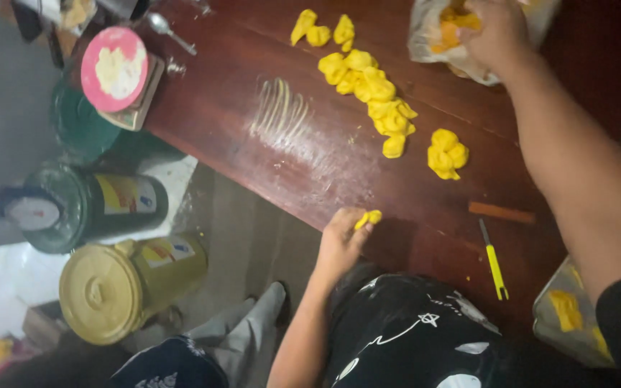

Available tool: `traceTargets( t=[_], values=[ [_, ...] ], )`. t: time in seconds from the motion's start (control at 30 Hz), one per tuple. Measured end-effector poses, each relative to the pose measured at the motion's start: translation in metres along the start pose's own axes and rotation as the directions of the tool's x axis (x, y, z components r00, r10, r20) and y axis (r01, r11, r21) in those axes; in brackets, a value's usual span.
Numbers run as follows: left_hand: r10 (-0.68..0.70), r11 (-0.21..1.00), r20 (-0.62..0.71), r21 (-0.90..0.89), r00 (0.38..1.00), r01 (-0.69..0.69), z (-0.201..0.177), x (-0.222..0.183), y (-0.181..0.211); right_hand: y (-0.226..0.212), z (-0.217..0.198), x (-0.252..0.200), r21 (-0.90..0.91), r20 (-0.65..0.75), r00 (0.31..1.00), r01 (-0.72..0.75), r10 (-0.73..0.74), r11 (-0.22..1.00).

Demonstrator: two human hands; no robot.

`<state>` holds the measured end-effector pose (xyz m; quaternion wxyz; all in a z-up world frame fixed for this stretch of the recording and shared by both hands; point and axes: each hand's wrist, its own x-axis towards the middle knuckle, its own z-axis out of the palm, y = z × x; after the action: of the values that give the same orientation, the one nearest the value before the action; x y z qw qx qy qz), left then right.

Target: Shaping pieces of yellow dough and placing them onto a baking tray.

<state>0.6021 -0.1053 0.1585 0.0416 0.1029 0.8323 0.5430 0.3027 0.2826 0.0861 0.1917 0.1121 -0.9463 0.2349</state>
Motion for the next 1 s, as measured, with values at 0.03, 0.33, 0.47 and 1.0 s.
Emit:
traceTargets(
  t=[0.03,0.33,0.47,1.0],
  values=[
    [-0.022,1.0,-0.002,-0.003,1.0,0.022,0.0,-0.003,0.001,-0.005,0.003,0.015,-0.015,0.092,0.996,-0.021,0.023,1.0],
    [-0.128,0.992,0.033,-0.016,0.991,0.129,-0.031,0.02,-0.026,0.012,0.033,0.021,-0.245,0.364,0.882,-0.221,0.301,0.944],
    [-0.105,0.994,-0.04,-0.005,0.994,0.105,-0.059,0.043,-0.007,-0.025,0.0,0.039,-0.126,0.394,0.771,-0.495,0.501,0.86],
    [-0.434,0.527,0.152,-0.756,0.888,0.388,0.05,0.039,-0.022,-0.151,-0.103,-0.095,0.935,0.312,0.863,-0.354,0.398,0.033]
  ],
)
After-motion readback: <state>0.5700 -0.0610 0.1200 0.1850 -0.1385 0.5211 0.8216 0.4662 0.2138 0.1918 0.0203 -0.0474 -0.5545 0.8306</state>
